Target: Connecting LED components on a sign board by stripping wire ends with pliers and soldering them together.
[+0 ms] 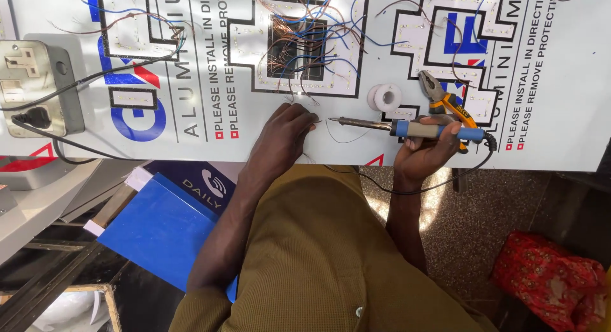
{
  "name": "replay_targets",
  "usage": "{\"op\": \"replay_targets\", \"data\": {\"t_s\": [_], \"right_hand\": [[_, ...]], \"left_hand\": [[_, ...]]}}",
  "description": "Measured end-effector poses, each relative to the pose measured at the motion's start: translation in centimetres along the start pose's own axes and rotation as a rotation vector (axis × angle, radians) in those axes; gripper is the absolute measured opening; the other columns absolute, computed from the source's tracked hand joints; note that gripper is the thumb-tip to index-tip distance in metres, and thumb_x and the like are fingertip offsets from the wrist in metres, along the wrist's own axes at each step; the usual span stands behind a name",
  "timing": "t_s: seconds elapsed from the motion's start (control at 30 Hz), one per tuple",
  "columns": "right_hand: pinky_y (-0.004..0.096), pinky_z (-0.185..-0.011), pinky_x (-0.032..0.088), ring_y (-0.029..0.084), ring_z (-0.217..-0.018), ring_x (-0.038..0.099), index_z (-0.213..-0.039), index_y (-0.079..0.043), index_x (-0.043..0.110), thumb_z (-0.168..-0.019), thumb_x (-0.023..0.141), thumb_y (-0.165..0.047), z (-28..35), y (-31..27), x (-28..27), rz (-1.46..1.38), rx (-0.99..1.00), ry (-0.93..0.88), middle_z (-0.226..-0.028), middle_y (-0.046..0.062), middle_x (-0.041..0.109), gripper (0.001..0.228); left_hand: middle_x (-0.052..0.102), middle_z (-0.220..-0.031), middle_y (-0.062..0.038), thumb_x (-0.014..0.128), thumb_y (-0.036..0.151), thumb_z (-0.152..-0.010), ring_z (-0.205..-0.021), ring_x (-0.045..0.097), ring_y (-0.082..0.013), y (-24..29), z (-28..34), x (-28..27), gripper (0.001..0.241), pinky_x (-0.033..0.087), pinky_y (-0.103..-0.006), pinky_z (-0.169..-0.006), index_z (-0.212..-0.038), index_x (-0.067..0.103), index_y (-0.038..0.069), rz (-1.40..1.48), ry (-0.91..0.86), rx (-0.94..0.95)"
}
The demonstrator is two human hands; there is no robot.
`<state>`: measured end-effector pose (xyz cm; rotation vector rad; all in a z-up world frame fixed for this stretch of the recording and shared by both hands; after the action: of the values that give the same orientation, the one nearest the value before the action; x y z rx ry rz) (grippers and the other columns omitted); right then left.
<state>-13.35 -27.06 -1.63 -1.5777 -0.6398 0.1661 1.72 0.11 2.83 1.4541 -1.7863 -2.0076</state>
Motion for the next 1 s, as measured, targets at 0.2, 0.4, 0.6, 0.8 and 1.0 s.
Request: {"op": "replay_targets", "data": {"t_s": [0.2,0.4,0.6,0.8,1.0], "right_hand": [[0.022,-0.042,0.048,0.009,-0.038,0.047,-0.104,-0.003,0.064,-0.121,0.045,-0.045,0.4,1.2,-0.9,0.021,-0.035,-0.015,-0.065,0.008,0.053,0.049],[0.019,-0.044,0.045,0.006,-0.038,0.045,-0.096,-0.002,0.063,-0.122,0.042,-0.044,0.4,0.2,0.2,0.063,-0.042,-0.064,-0.057,0.001,0.046,0.054],[0.020,-0.044,0.046,0.006,-0.039,0.047,-0.098,-0.005,0.063,-0.122,0.043,-0.045,0.3,0.8,-0.3,0.063,-0.049,-0.078,-0.064,0.003,0.053,0.051],[0.020,-0.046,0.046,0.006,-0.041,0.045,-0.098,-0.007,0.062,-0.123,0.044,-0.040,1.0,0.1,0.6,0.070,-0.052,-0.051,-0.072,0.005,0.056,0.045],[0.020,-0.044,0.045,0.006,-0.040,0.045,-0.095,-0.004,0.062,-0.122,0.045,-0.043,0.6,0.1,0.1,0.076,-0.042,-0.055,-0.064,0.003,0.052,0.050]], "left_hand": [[0.068,-0.094,-0.015,0.074,-0.002,-0.107,-0.091,0.068,-0.0351,0.7,0.3,1.5,0.008,0.058,-0.0442,-0.079,-0.108,0.080,0.004,-0.062,0.094,-0.040],[0.059,-0.095,-0.013,0.072,-0.003,-0.107,-0.093,0.063,-0.0350,0.4,0.5,2.3,0.007,0.056,-0.0441,-0.085,-0.105,0.073,0.004,-0.072,0.140,0.014],[0.059,-0.093,-0.013,0.071,-0.003,-0.109,-0.091,0.064,-0.0345,0.0,0.3,2.5,0.008,0.054,-0.0440,-0.086,-0.104,0.072,0.003,-0.088,0.149,0.040],[0.061,-0.093,-0.013,0.073,-0.001,-0.108,-0.088,0.062,-0.0333,-0.3,0.4,3.1,0.008,0.052,-0.0433,-0.082,-0.102,0.072,0.005,-0.103,0.187,0.069],[0.064,-0.094,-0.013,0.074,0.001,-0.108,-0.089,0.063,-0.0325,-0.8,0.6,3.5,0.007,0.052,-0.0424,-0.081,-0.103,0.074,0.006,-0.120,0.195,0.063]]}}
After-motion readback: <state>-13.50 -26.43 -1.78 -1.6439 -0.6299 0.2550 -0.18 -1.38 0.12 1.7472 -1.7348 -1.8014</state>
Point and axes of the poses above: each hand's wrist, its own z-axis away from the middle knuckle, its own x-axis out of the palm, y = z × x, the point moved 1 cm from there along -z, towards the middle knuckle
